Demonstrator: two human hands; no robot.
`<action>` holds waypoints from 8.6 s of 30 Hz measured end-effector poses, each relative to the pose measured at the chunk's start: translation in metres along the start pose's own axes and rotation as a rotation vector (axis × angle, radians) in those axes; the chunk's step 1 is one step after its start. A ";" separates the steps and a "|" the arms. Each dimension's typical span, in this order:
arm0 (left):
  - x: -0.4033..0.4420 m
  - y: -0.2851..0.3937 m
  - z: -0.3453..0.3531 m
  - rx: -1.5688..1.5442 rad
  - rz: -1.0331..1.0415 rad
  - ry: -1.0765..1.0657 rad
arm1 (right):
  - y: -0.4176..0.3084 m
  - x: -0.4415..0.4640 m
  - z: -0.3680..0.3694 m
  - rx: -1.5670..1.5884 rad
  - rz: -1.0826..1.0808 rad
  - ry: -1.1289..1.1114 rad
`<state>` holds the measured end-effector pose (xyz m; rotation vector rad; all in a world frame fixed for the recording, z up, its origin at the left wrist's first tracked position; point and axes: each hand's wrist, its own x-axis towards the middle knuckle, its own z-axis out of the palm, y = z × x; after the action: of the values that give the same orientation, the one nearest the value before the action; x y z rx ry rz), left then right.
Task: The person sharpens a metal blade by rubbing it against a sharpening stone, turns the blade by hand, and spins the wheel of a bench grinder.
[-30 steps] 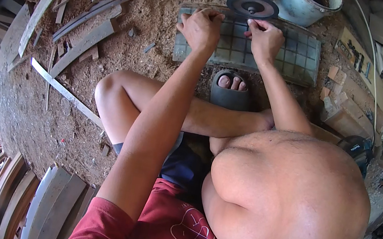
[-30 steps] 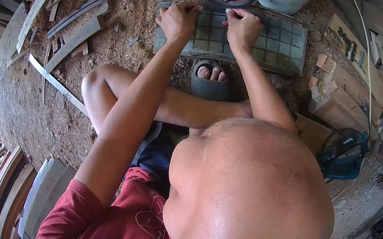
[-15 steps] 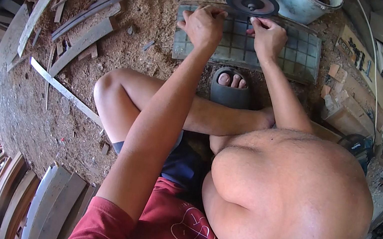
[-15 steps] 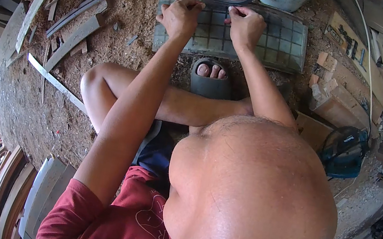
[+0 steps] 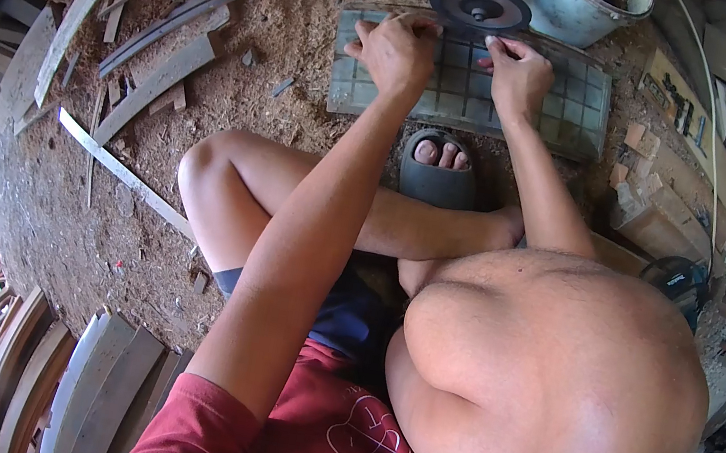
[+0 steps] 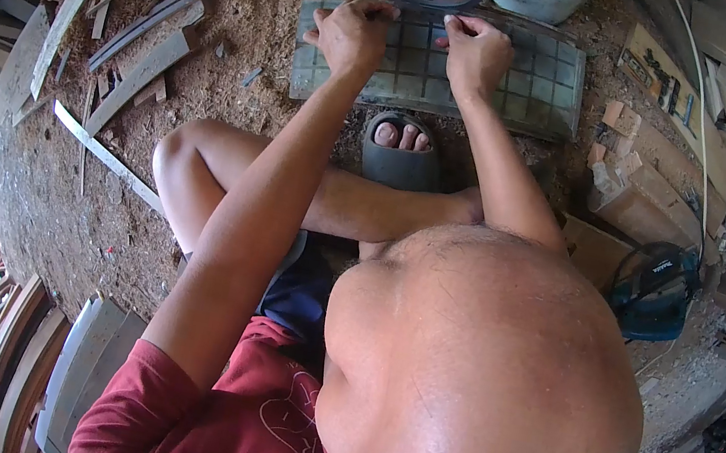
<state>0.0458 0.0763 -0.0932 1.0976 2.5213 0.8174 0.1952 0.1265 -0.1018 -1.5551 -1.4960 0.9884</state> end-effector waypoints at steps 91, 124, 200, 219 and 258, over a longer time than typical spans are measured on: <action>-0.015 -0.021 0.001 -0.083 0.040 0.093 | -0.004 -0.016 0.005 -0.026 -0.102 -0.001; -0.010 -0.005 -0.006 -0.068 -0.035 0.109 | -0.007 -0.005 0.013 -0.015 -0.037 -0.011; -0.025 0.030 0.016 -0.078 -0.010 0.086 | 0.022 0.009 -0.017 -0.057 0.009 0.081; -0.015 0.012 0.008 -0.022 -0.006 0.110 | 0.009 0.002 -0.001 -0.082 -0.038 0.035; -0.003 -0.011 -0.005 -0.054 0.004 0.147 | -0.009 -0.005 0.017 -0.082 -0.059 -0.017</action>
<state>0.0387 0.0659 -0.0955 1.0620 2.5993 0.9954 0.1762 0.1223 -0.1002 -1.5542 -1.6030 0.9186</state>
